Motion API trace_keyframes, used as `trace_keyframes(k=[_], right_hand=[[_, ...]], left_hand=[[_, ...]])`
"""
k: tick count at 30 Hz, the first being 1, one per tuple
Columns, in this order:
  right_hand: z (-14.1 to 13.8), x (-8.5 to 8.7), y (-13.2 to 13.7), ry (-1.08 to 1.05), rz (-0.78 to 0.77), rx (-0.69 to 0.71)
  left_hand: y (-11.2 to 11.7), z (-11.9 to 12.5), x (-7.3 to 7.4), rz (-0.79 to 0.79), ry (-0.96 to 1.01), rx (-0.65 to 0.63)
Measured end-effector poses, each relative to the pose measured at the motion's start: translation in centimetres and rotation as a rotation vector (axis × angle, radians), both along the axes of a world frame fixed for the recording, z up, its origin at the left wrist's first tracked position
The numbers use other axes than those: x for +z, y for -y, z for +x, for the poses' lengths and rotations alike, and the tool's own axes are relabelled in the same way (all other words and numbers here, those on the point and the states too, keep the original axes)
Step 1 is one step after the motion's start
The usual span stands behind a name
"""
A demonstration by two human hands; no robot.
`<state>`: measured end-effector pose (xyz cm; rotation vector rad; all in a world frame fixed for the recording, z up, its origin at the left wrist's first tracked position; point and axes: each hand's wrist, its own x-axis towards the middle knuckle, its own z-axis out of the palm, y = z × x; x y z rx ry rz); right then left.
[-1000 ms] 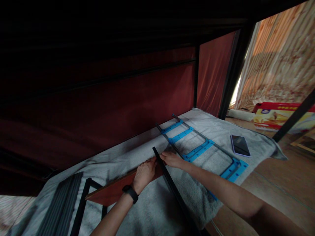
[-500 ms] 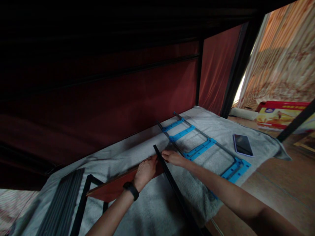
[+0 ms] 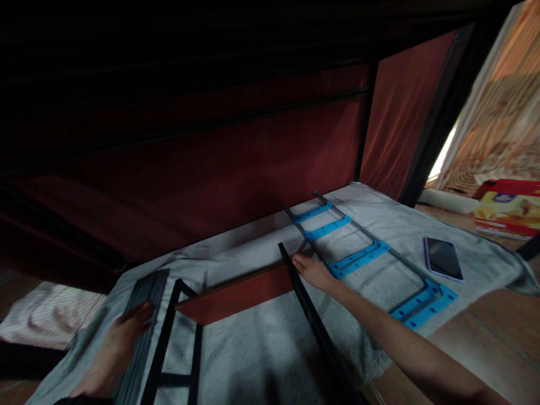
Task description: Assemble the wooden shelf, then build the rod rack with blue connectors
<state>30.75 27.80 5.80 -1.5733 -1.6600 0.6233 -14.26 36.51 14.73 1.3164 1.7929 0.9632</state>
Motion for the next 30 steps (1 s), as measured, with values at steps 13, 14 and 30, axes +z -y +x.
trace_keyframes(k=[13, 14, 30], right_hand=[[0.1, -1.8, -0.5, -0.186, -0.006, -0.065], [0.0, -1.9, -0.5, -0.193, -0.001, -0.075], [-2.4, -0.6, 0.2, -0.583, -0.203, -0.235]], left_hand=[[1.7, 2.5, -4.3, 0.007, 0.540, 0.117], [1.7, 2.5, -4.4, 0.021, 0.548, 0.126], [1.9, 1.7, -4.9, 0.120, 0.094, -0.331]])
